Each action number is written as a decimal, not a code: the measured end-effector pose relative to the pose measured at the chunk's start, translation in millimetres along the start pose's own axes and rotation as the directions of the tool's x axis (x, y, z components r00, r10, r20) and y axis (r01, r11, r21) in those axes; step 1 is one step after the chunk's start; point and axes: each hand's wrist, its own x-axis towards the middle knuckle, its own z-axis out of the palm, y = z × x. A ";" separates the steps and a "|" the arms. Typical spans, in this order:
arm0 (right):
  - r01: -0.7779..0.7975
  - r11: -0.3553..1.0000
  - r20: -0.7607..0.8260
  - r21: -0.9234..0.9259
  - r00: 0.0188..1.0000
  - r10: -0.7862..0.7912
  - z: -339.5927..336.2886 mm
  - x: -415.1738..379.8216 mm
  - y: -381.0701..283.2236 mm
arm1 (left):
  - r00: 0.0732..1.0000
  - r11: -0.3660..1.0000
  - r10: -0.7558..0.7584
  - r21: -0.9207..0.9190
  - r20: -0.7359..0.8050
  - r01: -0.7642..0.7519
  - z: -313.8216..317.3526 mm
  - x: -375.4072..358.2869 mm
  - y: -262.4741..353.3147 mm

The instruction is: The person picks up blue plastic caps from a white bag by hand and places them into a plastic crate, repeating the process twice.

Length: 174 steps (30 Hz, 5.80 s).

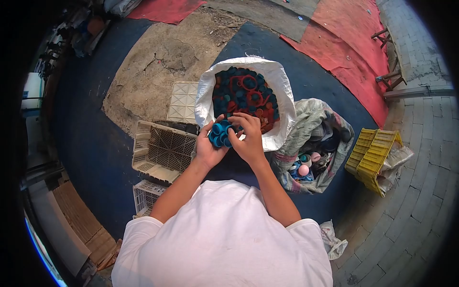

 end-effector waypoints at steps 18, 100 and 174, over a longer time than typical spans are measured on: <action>-0.097 0.367 -0.095 0.925 0.877 0.471 29.8 10.3 36.1 | 0.995 0.995 0.097 -0.004 -0.031 -0.097 18.2 46.0 -32.8; -0.765 0.610 0.975 -0.209 -0.118 0.187 198.2 -537.4 -77.6 | -0.207 -0.455 0.691 -0.194 -0.692 -0.869 -294.7 -477.5 -272.3; -0.919 0.387 0.859 0.072 0.254 0.444 432.9 -763.1 -121.8 | 0.520 0.516 0.737 -0.136 -0.431 -0.846 -521.3 -784.3 -80.5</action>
